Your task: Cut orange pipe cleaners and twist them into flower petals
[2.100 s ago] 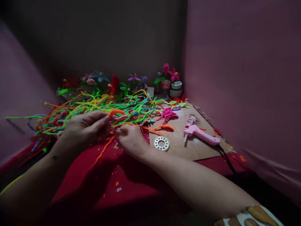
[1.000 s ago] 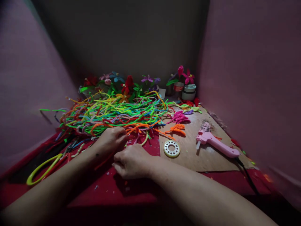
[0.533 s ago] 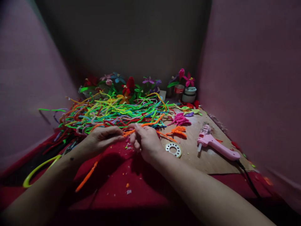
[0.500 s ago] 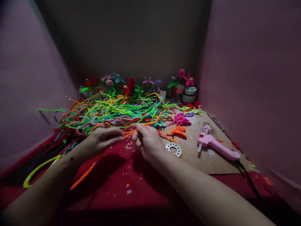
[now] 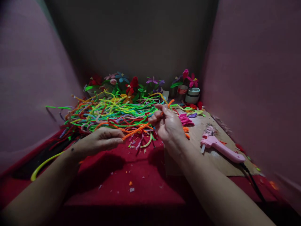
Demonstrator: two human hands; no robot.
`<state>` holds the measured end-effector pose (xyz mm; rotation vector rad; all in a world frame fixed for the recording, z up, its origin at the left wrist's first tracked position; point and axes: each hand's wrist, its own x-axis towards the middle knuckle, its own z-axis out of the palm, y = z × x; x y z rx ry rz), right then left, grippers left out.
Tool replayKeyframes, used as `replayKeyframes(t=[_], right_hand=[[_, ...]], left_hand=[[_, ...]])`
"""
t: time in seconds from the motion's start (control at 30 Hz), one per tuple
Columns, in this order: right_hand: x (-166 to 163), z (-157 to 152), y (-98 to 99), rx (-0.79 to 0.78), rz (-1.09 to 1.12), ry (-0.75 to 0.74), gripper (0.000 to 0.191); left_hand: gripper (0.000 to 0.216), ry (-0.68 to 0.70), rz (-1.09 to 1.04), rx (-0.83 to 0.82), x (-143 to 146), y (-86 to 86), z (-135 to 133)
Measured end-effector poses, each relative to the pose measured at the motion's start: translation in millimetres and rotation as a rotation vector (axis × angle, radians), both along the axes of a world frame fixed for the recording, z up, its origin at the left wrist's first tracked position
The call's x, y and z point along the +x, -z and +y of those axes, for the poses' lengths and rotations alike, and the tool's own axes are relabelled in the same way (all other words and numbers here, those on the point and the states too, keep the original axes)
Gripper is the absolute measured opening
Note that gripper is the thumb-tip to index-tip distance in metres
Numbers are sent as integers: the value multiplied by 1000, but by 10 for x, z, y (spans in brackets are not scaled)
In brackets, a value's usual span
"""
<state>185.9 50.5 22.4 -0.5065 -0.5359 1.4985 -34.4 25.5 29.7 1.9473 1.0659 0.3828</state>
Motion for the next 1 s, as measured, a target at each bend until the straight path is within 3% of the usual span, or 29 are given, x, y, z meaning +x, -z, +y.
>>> replayKeyframes(t=[0.23, 0.43, 0.57, 0.67, 0.77, 0.83, 1.0], right_hand=[[143, -10, -101, -17, 1, -47, 31], [214, 81, -128, 4, 90, 35, 36], [161, 94, -101, -34, 104, 43, 27], [25, 6, -11, -8, -6, -5, 6], [-158, -128, 126, 94, -202, -143, 20], [-264, -204, 210, 149, -366, -229, 17], [-342, -272, 286, 206, -618, -167, 14]], left_hand=[[27, 103, -43, 28, 85, 9, -34], [26, -52, -203, -187, -24, 73, 12], [23, -151, -309, -201, -61, 106, 55], [24, -186, -306, -163, -11, 104, 43], [24, -189, -283, -141, 69, 110, 9], [25, -176, -278, -131, 112, 123, -9], [21, -129, -329, -139, 122, 130, -25]])
